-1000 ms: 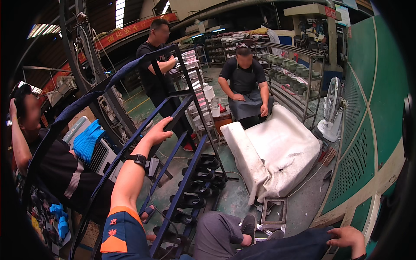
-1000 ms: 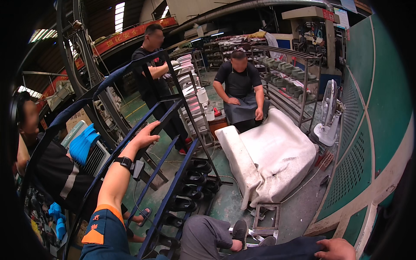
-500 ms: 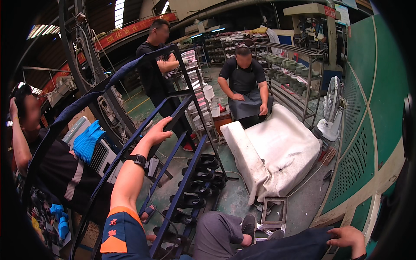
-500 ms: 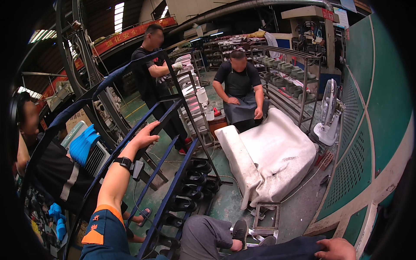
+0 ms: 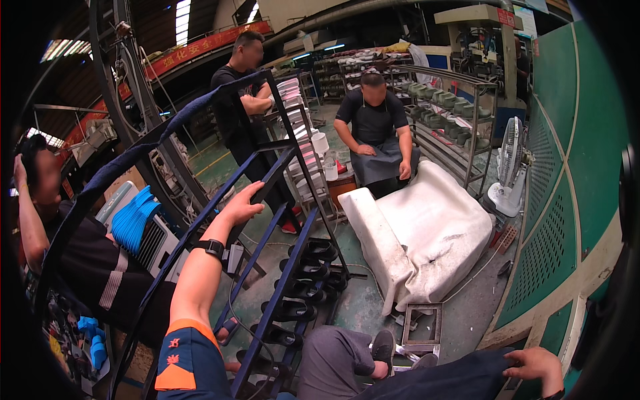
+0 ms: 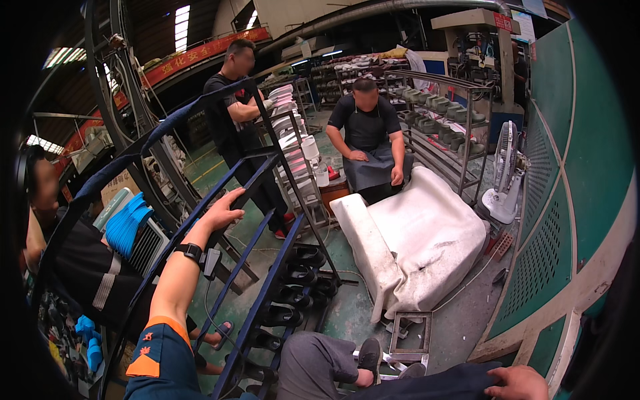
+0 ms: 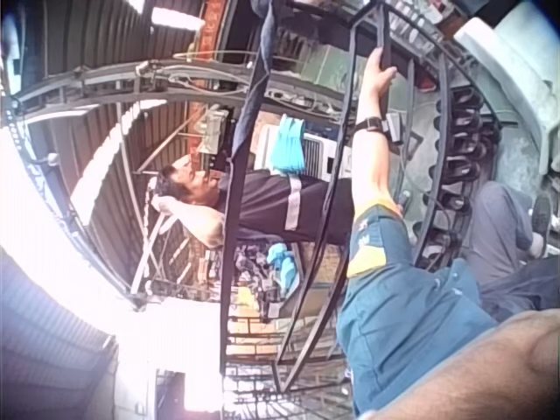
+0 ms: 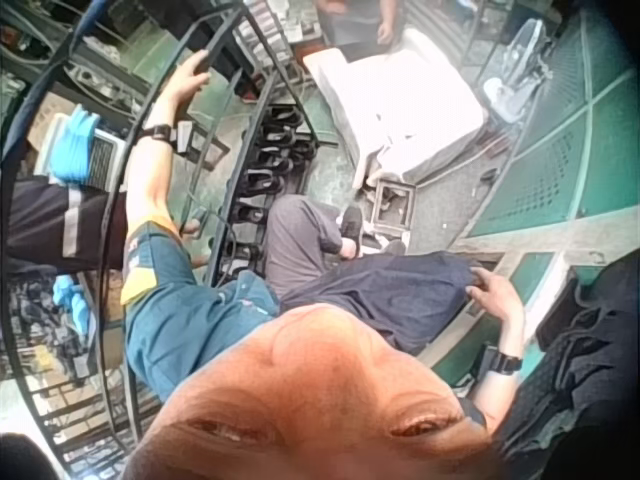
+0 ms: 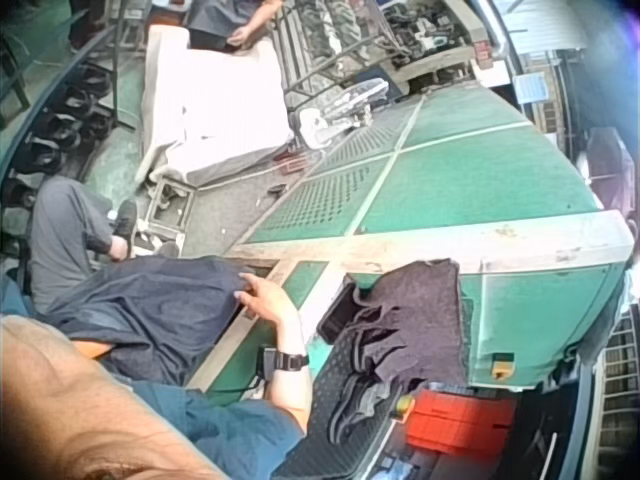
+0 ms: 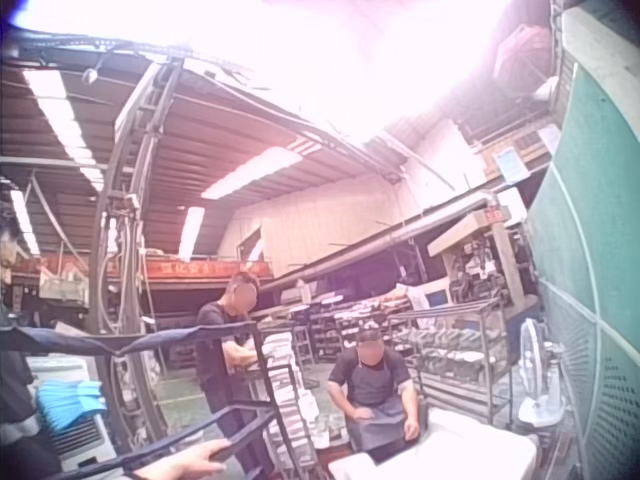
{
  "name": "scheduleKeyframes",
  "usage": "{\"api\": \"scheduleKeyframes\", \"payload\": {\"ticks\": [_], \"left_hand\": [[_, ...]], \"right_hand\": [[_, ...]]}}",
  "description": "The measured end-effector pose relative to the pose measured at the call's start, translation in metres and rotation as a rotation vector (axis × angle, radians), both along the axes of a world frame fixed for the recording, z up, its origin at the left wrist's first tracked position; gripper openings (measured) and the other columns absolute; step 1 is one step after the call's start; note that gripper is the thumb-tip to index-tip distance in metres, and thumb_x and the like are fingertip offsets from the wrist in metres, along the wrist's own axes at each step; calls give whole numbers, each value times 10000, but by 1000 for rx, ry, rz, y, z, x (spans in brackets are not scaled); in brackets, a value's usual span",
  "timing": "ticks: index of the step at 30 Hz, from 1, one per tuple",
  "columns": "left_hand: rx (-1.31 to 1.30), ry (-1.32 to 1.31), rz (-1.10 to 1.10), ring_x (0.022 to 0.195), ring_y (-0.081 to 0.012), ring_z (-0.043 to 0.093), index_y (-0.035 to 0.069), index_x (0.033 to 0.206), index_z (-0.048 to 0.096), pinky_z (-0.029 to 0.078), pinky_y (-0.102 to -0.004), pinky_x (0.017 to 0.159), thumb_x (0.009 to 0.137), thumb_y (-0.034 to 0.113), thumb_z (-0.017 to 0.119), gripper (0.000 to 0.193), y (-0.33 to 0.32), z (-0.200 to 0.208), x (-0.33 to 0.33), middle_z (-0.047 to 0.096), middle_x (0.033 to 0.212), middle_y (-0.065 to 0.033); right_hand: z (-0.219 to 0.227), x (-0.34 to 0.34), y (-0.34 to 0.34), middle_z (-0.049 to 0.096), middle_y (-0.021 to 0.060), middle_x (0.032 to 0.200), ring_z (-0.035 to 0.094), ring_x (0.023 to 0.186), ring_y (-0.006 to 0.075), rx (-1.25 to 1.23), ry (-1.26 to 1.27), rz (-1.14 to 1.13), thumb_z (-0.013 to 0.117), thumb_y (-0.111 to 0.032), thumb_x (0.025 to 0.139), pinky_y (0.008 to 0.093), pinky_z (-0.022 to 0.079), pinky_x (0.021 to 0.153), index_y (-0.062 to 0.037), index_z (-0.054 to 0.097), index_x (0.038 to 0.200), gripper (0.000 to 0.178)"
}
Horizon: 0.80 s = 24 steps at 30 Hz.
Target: Inspect and assemble shoe soles and uppers on a production line.
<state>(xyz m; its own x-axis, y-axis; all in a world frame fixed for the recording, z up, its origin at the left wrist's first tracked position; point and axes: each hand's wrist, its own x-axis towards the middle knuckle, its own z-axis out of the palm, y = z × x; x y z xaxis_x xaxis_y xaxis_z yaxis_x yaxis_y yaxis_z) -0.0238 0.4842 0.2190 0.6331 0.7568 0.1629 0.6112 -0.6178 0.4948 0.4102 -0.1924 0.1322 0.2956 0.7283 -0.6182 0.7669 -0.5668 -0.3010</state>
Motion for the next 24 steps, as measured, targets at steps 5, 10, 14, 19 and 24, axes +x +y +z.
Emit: {"api": "scheduleKeyframes", "payload": {"ticks": [5,10,14,19,24], "left_hand": [[37,22,-6,1173,-219,515,85,1497,398,502,-333,907,806,119,664,742,0,1,0,314,1597,-116],[-19,-17,14,1336,-233,483,74,1490,405,514,-327,982,813,97,670,727,0,0,0,324,1588,-117],[-54,-21,22,1092,-195,626,86,1497,397,551,-300,845,822,86,662,725,-1,0,0,327,1584,-104],[-72,-12,33,1034,-183,649,90,1498,396,550,-299,821,826,86,658,721,-4,0,0,332,1581,-94],[-77,-11,34,1117,-203,623,91,1499,395,547,-306,856,826,91,657,722,-5,3,2,327,1586,-95]], "right_hand": [[0,1,0,706,166,1117,655,1069,364,13,-7,9,638,-636,825,422,511,932,-151,612,1322,695],[2,0,1,707,168,1112,655,1071,363,10,0,4,639,-633,826,423,511,930,-145,609,1324,697],[-2,1,-1,706,170,1113,654,1073,363,11,4,9,639,-629,829,421,512,929,-142,609,1323,695],[-3,-1,-3,702,170,1125,654,1073,365,4,-17,26,640,-622,831,420,514,928,-153,610,1322,680],[0,-1,0,700,167,1136,652,1079,363,2,-12,18,641,-617,834,418,513,932,-157,609,1322,671]]}}
